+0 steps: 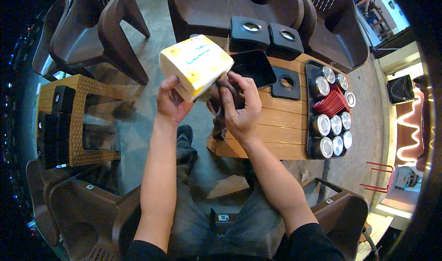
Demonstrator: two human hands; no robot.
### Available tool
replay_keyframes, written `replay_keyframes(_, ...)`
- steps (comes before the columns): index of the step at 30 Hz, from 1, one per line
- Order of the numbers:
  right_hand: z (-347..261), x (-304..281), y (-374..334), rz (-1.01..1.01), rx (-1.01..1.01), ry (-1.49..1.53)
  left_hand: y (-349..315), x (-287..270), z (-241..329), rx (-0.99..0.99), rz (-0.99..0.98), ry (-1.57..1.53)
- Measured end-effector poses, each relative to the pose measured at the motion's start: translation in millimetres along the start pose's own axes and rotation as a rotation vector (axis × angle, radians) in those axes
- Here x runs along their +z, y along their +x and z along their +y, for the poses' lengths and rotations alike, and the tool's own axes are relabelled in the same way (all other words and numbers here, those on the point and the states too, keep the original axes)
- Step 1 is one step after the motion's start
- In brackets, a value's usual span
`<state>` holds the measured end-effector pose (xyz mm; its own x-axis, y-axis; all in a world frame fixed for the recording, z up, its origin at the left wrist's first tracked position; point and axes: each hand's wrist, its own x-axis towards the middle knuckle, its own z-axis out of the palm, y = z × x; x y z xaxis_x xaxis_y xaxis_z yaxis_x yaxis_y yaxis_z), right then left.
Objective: The person assembles black tissue dispensers by inserting tissue packs into the containers and closing the lids. They wipe the dispensers with a cloth, open and close the lids, and place the finished units on a nearby table.
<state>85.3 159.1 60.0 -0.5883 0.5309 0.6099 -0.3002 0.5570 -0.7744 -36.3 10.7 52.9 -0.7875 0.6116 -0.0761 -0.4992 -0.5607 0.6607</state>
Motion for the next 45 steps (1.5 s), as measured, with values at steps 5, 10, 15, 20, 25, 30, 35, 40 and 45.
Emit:
replay_keyframes(5, -0.6, 0.3, -1.2, -0.025, 0.087, 0.031, 4.8, 3.8, 5.8, -0.023, -0.091, -0.224)
replay_keyframes(10, -0.3, 2.0, -7.5, -0.056, 0.321, 0.195, 3.2, 15.9, 7.3, -0.03, 0.098, -0.06)
replay_keyframes(15, 3.2, -5.8, 1.2, -0.021, -0.171, -0.356, 4.5, 19.5, 7.7, 0.023, 0.097, -0.016)
replay_keyframes(20, -4.4, -11.9, -5.3, 0.127, 0.267, -0.045, 6.5, 14.1, 6.2, 0.048, -0.032, -0.06)
replay_keyframes(25, -11.7, -8.7, -10.5, 0.039, 0.098, 0.001, 4.7, 7.0, -4.9, 0.006, -0.073, -0.104)
replay_keyframes(30, -5.9, -0.1, -8.8, -0.141, -0.105, -0.1, 6.8, 5.7, -15.2, 0.101, 0.011, 0.065)
replay_keyframes(35, -9.3, 6.3, -28.7, -0.266, -0.134, -0.037, 13.3, 6.6, -17.4, 0.314, 0.02, 0.219)
replay_keyframes(40, 4.7, 10.3, -17.8, -0.184, -0.012, -0.065, 13.7, 5.0, -11.4, 0.271, -0.06, 0.189)
replay_keyframes(45, -2.4, 9.7, -22.7, -0.173, 0.109, -0.064, 14.1, 6.9, -16.0, 0.309, -0.039, 0.298)
